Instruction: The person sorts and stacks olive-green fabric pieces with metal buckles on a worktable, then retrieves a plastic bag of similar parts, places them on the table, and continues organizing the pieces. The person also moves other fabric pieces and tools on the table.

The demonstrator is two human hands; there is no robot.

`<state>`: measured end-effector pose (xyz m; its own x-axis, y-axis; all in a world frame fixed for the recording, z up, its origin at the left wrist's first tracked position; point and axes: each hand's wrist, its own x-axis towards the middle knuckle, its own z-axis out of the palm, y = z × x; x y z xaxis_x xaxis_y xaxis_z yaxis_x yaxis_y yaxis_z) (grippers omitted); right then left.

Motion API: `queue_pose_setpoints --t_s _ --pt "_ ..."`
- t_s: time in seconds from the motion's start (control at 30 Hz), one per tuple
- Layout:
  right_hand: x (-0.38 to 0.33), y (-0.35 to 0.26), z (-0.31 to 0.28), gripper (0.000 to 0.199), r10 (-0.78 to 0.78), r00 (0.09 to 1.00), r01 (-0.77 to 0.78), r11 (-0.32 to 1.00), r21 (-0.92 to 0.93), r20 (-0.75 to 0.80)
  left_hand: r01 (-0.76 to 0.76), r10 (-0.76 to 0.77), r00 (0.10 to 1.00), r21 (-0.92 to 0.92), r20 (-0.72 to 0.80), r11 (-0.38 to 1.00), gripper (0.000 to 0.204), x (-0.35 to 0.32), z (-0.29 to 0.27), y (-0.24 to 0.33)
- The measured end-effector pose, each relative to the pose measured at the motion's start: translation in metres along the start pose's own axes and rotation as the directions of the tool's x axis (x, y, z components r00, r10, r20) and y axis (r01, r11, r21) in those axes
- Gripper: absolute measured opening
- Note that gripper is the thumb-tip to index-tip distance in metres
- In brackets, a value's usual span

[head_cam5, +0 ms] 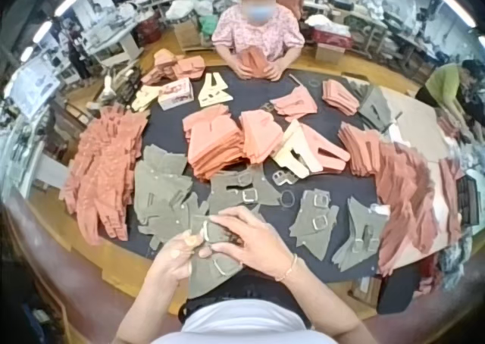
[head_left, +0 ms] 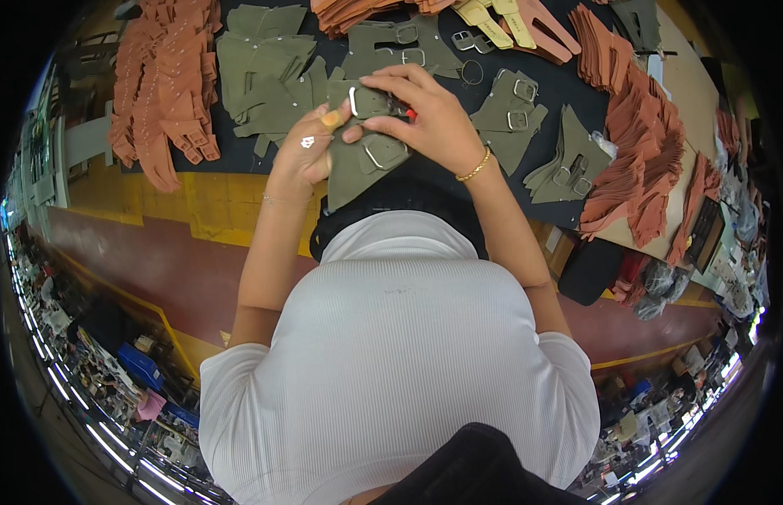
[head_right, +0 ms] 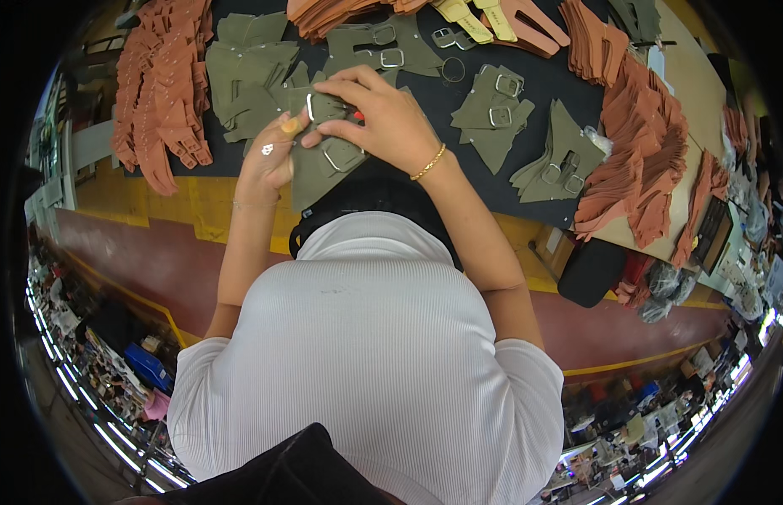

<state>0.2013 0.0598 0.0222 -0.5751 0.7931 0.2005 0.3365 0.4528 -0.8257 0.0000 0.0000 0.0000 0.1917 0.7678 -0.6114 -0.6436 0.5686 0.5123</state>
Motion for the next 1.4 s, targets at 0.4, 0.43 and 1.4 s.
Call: queue_pose_setpoints --t_s 0.4,0.43,1.4 --pt "-0.012 -0.006 0.004 0.041 0.104 0.982 -0.095 0.994 0.061 -0.155 0.055 -0.06 0.998 -0.175 -0.021 0.983 0.038 -0.011 0.042 0.005" --pt "-0.013 -0.005 0.005 0.039 0.083 0.982 -0.073 0.995 0.065 -0.167 0.062 -0.064 0.998 -0.165 -0.002 0.984 0.039 -0.011 0.043 0.006" --pt "0.0 -0.028 -0.015 0.043 0.192 0.946 -0.175 0.981 0.088 -0.261 -0.361 0.407 0.912 0.395 -0.037 0.845 0.027 -0.012 0.071 0.008"
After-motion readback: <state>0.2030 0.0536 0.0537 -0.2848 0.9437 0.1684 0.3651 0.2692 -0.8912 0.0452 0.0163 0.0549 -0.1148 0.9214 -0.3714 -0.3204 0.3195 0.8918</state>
